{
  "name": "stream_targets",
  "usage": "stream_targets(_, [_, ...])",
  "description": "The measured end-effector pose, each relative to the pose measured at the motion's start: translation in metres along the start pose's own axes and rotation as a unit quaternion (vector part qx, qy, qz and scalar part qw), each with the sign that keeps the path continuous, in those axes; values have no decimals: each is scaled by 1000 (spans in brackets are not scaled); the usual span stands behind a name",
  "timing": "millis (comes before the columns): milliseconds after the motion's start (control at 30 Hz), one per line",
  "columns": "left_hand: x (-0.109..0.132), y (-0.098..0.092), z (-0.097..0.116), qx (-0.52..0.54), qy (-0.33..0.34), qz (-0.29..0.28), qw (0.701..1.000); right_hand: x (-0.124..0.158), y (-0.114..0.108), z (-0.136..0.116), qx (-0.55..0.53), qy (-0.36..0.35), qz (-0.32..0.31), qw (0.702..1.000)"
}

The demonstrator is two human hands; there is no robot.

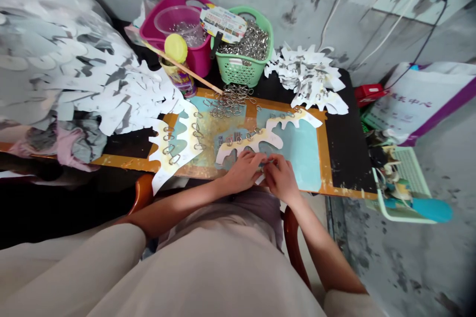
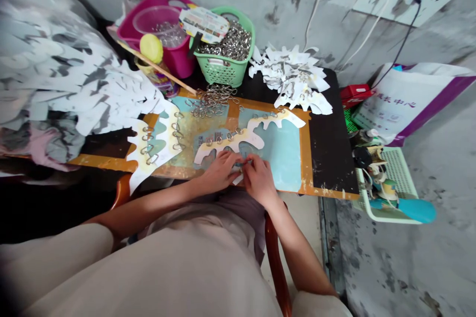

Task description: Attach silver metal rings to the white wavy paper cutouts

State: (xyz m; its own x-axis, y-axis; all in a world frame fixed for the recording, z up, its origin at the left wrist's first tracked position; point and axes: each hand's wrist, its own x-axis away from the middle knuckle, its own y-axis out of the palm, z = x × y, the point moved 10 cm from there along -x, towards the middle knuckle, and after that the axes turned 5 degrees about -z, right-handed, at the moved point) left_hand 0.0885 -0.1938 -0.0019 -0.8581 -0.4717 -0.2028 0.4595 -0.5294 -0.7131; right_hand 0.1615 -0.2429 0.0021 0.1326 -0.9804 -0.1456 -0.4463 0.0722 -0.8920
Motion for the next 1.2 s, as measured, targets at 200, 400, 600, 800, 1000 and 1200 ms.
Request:
stream_targets(200, [-6, -4, 4, -48, 18, -33, 998, 0, -3, -7, 27, -31, 5, 999])
stream_targets(400, [-5, -6, 7, -88, 35, -39, 995, 6, -3, -24, 124, -33, 33, 991])
stream_targets(600, [-1, -4, 7, -93, 54, -27, 994, 17, -11, -21, 105, -9, 33, 994])
stream_targets(800, [6, -12, 11, -86, 47, 11, 995, 14, -27, -13, 81, 32, 4, 996])
stream_targets(1000, [9, -4, 14, -66, 87, -2, 994, 4, -10, -16, 119, -30, -50, 991])
stream_targets(1200, [4, -6, 7, -73, 62, -24, 995, 22, -11, -21, 111, -33, 10, 993])
